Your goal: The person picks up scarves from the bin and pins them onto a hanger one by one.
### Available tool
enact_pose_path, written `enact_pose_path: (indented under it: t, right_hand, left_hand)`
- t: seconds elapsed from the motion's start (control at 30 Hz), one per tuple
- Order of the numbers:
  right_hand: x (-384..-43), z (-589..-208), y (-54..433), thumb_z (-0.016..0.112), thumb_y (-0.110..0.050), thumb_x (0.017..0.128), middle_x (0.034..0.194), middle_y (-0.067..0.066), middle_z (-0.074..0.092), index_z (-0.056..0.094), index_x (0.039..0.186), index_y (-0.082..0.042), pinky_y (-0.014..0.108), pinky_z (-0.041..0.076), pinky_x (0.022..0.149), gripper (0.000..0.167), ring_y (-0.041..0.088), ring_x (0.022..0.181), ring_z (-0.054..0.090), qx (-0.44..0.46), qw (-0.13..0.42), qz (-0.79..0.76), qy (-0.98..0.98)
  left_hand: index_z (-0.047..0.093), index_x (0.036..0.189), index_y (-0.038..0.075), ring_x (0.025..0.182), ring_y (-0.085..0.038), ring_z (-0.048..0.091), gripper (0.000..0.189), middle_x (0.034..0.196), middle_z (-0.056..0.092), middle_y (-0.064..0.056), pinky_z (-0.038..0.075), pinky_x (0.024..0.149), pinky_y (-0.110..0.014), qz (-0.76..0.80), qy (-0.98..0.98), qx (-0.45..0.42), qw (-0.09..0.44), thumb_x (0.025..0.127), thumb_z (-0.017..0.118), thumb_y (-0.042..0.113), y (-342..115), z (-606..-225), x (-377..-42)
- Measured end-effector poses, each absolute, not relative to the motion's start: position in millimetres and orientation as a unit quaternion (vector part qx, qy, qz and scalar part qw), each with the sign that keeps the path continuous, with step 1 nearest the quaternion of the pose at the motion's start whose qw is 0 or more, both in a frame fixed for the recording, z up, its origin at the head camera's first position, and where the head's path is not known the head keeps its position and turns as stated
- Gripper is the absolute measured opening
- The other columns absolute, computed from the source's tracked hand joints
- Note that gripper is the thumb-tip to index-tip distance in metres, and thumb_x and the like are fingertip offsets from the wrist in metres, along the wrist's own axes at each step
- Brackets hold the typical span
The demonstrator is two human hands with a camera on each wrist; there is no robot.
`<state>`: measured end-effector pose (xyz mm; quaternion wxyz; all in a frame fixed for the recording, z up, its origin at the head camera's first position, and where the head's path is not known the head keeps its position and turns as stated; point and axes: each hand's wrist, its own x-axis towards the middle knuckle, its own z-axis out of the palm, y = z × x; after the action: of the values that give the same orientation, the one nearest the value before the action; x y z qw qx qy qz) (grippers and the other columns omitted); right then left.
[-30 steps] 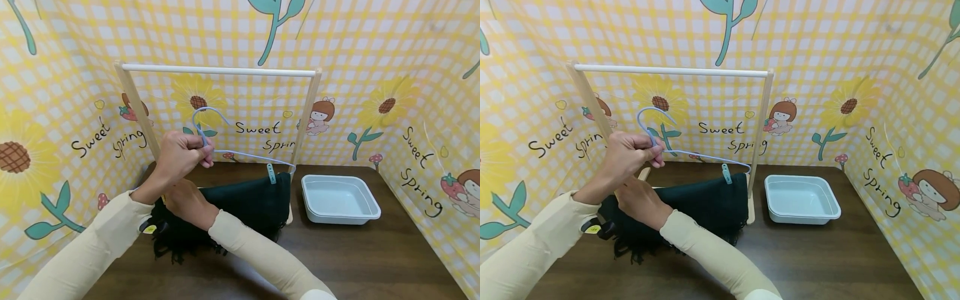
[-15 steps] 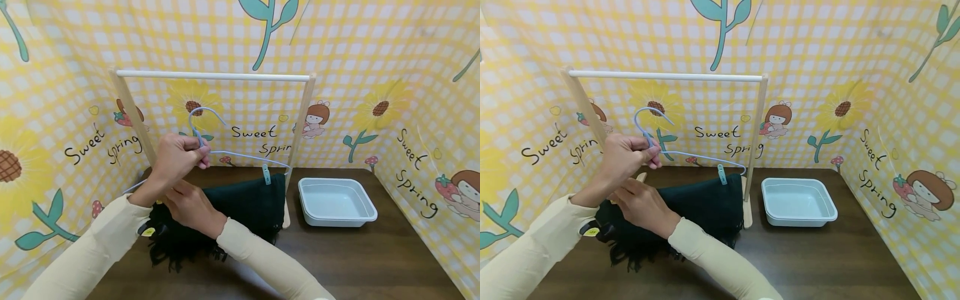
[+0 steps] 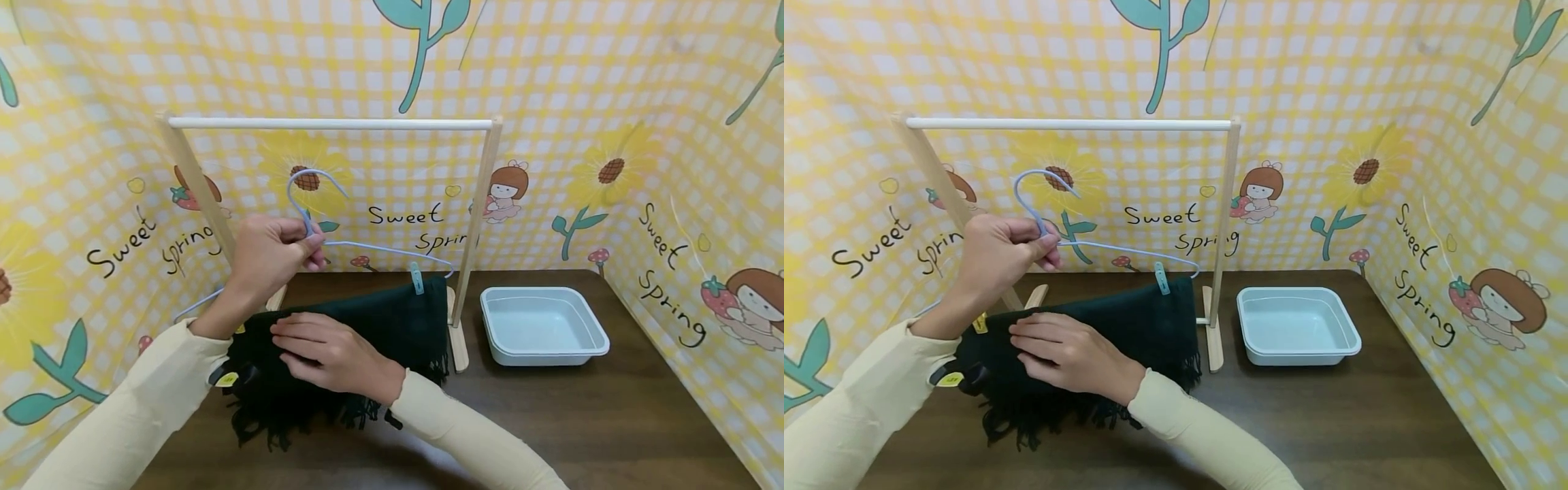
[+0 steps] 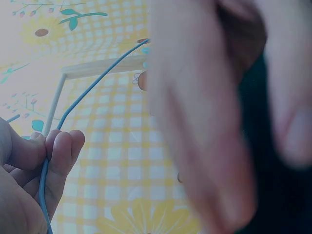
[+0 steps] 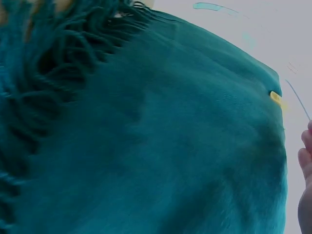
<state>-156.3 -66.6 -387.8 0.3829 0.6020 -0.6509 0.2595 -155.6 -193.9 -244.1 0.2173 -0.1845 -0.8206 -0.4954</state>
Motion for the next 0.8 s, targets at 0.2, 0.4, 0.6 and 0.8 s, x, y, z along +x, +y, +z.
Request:
enact_pose_path:
  t: [0.2, 0.4, 0.6, 0.8]
  right_hand:
    - [-153.2, -396.8, -41.8, 0.072, -0.012, 0.093, 0.123, 0.008, 0.074, 0.075, 0.118, -0.003, 0.028, 0.045, 0.117, 0.027, 0.019, 0.126, 0.064, 0.61, 0.363, 0.272, -0.649]
    - [-153.5, -404.6, -21.3, 0.071, -0.009, 0.094, 0.121, 0.01, 0.074, 0.076, 0.116, -0.001, 0.026, 0.049, 0.113, 0.024, 0.019, 0.122, 0.066, 0.598, 0.333, 0.317, -0.657]
    - [-156.9, -412.6, -2.7, 0.068, -0.005, 0.095, 0.121, 0.014, 0.073, 0.075, 0.115, 0.001, 0.029, 0.054, 0.108, 0.022, 0.021, 0.118, 0.068, 0.572, 0.338, 0.349, -0.661]
    - [-163.2, -420.7, 16.3, 0.066, -0.003, 0.096, 0.119, 0.015, 0.074, 0.075, 0.113, 0.003, 0.033, 0.058, 0.102, 0.02, 0.024, 0.114, 0.069, 0.541, 0.341, 0.386, -0.665]
  left_hand:
    - [0.076, 0.076, -0.011, 0.053, -0.001, 0.067, 0.02, 0.068, 0.071, -0.024, 0.061, 0.054, -0.017, -0.479, -0.825, -0.18, 0.24, 0.093, 0.07, -0.003, -196.0, -243.2, -157.5]
    - [0.078, 0.078, -0.007, 0.055, 0.001, 0.067, 0.02, 0.07, 0.073, -0.02, 0.06, 0.055, -0.015, -0.46, -0.837, -0.17, 0.242, 0.094, 0.07, 0.002, -197.2, -243.4, -159.7]
    - [0.077, 0.078, -0.008, 0.055, 0.001, 0.067, 0.022, 0.073, 0.073, -0.022, 0.06, 0.055, -0.015, -0.465, -0.835, -0.169, 0.242, 0.095, 0.069, 0.003, -200.2, -240.7, -162.5]
    - [0.077, 0.081, -0.009, 0.055, 0.001, 0.067, 0.019, 0.074, 0.073, -0.023, 0.06, 0.054, -0.016, -0.455, -0.835, -0.173, 0.255, 0.094, 0.069, 0.001, -205.2, -235.4, -163.9]
